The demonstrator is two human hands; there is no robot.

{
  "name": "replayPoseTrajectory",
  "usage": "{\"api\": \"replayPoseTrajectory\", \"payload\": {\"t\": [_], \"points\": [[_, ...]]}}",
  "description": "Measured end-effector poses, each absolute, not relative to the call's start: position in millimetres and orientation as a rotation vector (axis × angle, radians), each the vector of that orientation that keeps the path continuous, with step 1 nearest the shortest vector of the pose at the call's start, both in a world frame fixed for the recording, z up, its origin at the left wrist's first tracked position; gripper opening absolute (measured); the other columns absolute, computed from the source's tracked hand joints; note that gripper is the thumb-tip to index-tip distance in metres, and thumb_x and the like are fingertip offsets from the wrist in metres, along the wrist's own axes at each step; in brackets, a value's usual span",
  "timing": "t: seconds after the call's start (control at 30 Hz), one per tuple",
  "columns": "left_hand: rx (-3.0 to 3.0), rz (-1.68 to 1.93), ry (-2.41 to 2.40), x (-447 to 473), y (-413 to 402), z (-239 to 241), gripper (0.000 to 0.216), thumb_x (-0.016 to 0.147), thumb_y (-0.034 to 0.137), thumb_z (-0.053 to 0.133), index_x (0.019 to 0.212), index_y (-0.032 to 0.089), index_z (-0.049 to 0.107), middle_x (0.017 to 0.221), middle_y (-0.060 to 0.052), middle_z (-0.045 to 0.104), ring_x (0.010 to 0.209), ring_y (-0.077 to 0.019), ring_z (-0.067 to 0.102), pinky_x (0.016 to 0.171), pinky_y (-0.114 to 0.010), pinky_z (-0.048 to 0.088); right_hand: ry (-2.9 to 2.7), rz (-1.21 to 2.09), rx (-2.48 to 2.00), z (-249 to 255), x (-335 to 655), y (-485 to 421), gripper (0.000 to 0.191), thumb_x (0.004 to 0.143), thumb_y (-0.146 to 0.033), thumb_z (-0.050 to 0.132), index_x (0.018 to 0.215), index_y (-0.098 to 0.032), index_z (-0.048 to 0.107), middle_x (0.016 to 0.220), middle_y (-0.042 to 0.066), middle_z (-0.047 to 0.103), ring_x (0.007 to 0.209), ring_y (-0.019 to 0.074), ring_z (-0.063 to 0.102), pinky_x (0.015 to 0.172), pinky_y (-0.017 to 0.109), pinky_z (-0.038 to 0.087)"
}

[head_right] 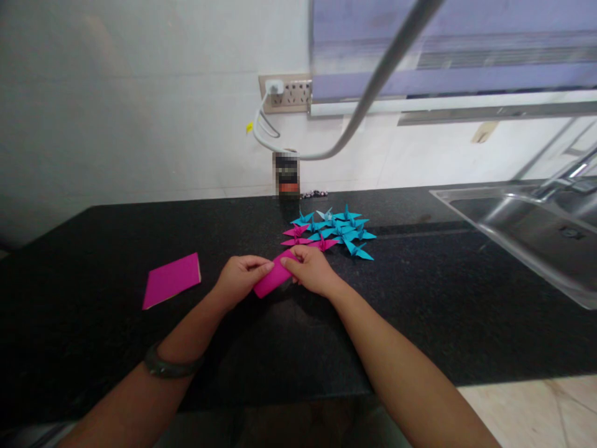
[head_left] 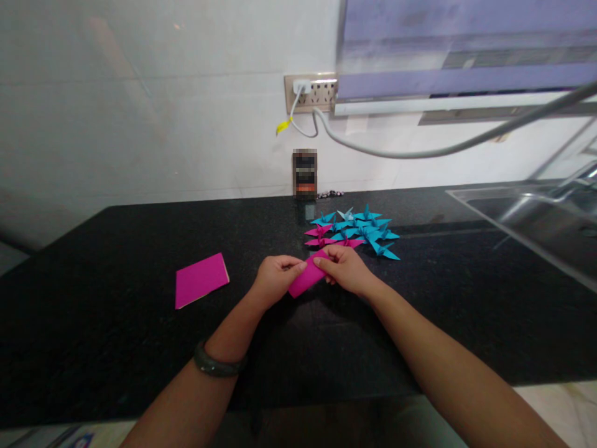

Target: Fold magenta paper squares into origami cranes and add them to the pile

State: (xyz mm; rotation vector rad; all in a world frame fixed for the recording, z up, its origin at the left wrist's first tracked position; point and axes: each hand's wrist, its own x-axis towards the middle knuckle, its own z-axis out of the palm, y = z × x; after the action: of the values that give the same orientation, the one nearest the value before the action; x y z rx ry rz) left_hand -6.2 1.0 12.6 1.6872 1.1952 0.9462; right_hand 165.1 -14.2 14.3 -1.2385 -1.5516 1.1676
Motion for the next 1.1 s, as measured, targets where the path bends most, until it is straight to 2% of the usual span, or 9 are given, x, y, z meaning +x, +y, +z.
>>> {"api": "replayPoseTrajectory", "payload": {"t": [0.27,0.5,0.67,0.9,1.1], "points": [[1.607,0.777,1.066,-9.2,1.6,10.3,0.016,0.063,0.031,0.064,0.062,0.015,0.067,0.052,-0.001,0.062,0.045,-0.0115,0.053,0.042,-0.021,0.037,-1.607,1.138,-1.203,17.1,166.8,-15.8,0.021,0.073,-0.033,0.056,0.063,-0.015,0.052,0.046,-0.006,0.044,0.038,0.0047,0.038,0.036,0.016,0.028],[1.426,1.004,1.090,-1.7,-3.8,14.7,0.018,0.060,0.032,0.067,0.062,0.014,0.066,0.055,-0.001,0.063,0.048,-0.0111,0.053,0.049,-0.023,0.040,-1.322,1.301,-1.105,15.2,157.7,-17.7,0.026,0.065,-0.036,0.065,0.078,-0.016,0.056,0.053,-0.007,0.049,0.039,0.0047,0.038,0.035,0.017,0.029],[1.372,1.055,1.086,1.0,-4.1,11.3,0.020,0.059,0.032,0.069,0.063,0.013,0.066,0.055,-0.001,0.063,0.048,-0.0104,0.052,0.049,-0.022,0.040,-1.294,1.370,-1.092,8.0,151.4,-18.7,0.020,0.065,-0.031,0.065,0.073,-0.014,0.057,0.052,-0.006,0.050,0.039,0.0038,0.037,0.034,0.017,0.027],[1.258,1.193,1.117,1.5,-2.3,9.8,0.018,0.057,0.030,0.071,0.061,0.013,0.066,0.054,0.000,0.063,0.047,-0.0090,0.051,0.048,-0.021,0.040,-1.233,1.310,-1.151,7.4,158.3,-13.1,0.024,0.062,-0.032,0.067,0.056,-0.015,0.051,0.043,-0.008,0.040,0.034,0.0033,0.031,0.034,0.018,0.022],[1.231,1.170,1.107,1.9,-2.0,9.5,0.019,0.057,0.030,0.071,0.063,0.013,0.067,0.057,-0.001,0.064,0.051,-0.0108,0.055,0.053,-0.023,0.043,-1.132,1.256,-1.180,8.9,157.5,-12.9,0.021,0.061,-0.034,0.064,0.060,-0.015,0.055,0.047,-0.006,0.044,0.037,0.0044,0.032,0.037,0.020,0.024]]}}
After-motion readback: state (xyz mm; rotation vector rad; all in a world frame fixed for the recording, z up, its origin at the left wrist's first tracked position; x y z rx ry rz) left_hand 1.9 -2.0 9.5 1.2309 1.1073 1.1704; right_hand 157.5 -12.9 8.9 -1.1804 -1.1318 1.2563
